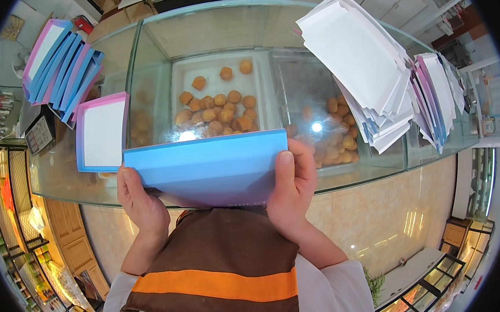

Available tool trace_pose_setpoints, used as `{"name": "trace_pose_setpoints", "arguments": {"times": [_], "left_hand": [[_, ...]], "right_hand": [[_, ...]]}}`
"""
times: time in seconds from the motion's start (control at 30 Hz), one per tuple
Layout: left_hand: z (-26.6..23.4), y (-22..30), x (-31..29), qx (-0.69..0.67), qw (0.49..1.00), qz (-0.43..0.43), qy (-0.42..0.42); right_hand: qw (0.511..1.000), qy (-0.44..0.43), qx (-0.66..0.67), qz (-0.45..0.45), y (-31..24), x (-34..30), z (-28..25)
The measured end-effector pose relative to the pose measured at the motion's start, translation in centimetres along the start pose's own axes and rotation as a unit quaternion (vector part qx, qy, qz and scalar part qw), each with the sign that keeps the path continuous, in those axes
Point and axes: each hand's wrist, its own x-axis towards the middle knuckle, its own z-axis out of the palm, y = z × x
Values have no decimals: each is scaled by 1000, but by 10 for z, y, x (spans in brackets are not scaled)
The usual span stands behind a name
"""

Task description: The person repeatedly folds flat, colored cardboard inserts into box shapes and places them on a glass display counter. The person handles the inserts one at a time, folding the sides and stacking the finished boxes.

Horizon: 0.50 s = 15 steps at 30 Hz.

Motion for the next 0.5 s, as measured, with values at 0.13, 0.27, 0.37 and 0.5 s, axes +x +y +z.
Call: {"name": "trace_pose_setpoints", "arguments": {"times": [0.13, 0.27, 0.37, 0.5], "left_hand": [[8, 6, 0, -27, 998, 17, 51], [-8, 13, 13, -119, 991, 37, -42], [-28, 19, 47, -192, 968, 4, -164], [-46, 8, 68, -175, 953, -39, -246]], "right_hand": [[999, -18, -7, 37, -2, -1, -4], [990, -78, 76, 91, -8, 15, -16], [958, -175, 193, 120, -30, 38, -15], [962, -252, 102, -33, -19, 50, -20]]}}
